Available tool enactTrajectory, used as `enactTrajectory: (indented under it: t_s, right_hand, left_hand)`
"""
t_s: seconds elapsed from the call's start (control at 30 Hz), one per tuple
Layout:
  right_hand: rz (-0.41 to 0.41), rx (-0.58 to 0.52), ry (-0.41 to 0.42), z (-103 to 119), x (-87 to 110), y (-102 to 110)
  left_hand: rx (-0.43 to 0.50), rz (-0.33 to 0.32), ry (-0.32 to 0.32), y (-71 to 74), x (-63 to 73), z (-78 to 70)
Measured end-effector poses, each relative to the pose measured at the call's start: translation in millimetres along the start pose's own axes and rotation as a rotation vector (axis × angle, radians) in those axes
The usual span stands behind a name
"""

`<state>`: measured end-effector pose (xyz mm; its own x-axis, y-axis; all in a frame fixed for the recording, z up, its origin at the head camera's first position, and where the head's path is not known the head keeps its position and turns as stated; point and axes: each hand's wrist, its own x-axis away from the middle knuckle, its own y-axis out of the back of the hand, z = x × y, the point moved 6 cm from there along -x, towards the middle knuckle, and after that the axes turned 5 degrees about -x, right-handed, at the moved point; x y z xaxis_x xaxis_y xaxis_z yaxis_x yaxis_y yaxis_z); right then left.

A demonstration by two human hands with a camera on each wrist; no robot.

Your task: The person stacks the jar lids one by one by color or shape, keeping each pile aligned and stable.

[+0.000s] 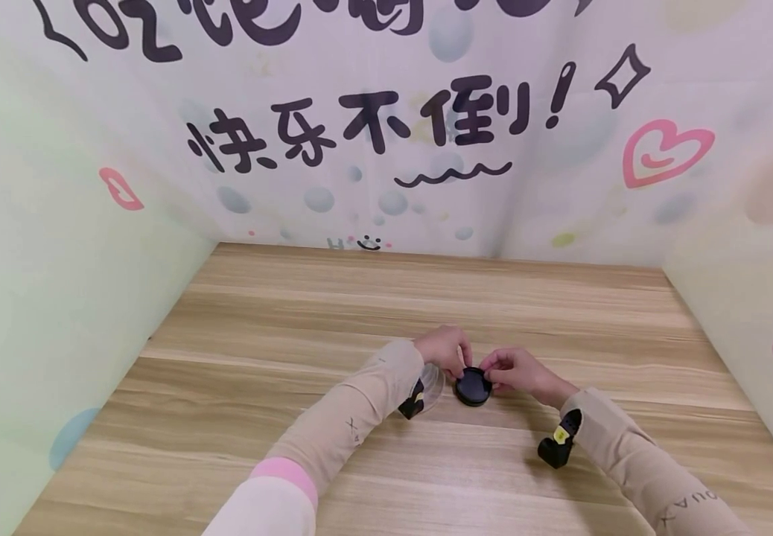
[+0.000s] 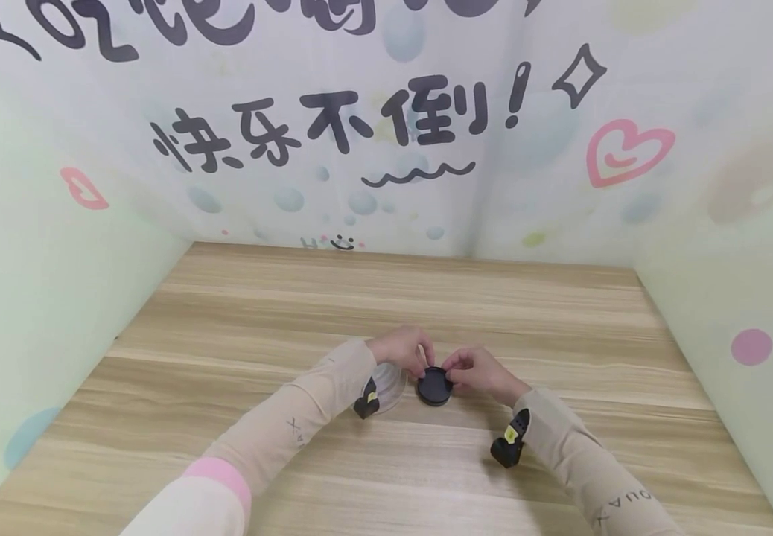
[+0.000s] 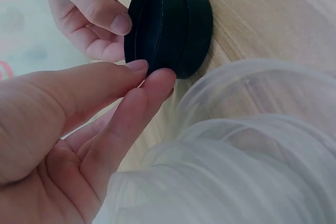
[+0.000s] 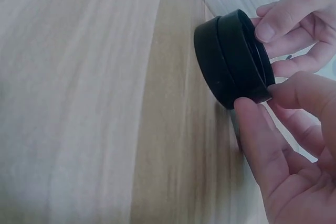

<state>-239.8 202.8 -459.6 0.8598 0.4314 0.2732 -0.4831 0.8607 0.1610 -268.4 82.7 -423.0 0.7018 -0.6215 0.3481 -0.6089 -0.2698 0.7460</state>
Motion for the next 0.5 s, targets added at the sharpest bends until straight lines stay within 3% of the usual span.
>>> enactTrajectory:
  t_s: [0.5]
  right_hand:
    - [-0.036,-0.037,-0.018,-1.2,3.9,1.7]
  left_hand:
    - [-0.056,-0.058,0.008,-0.7,-1.5,-1.4]
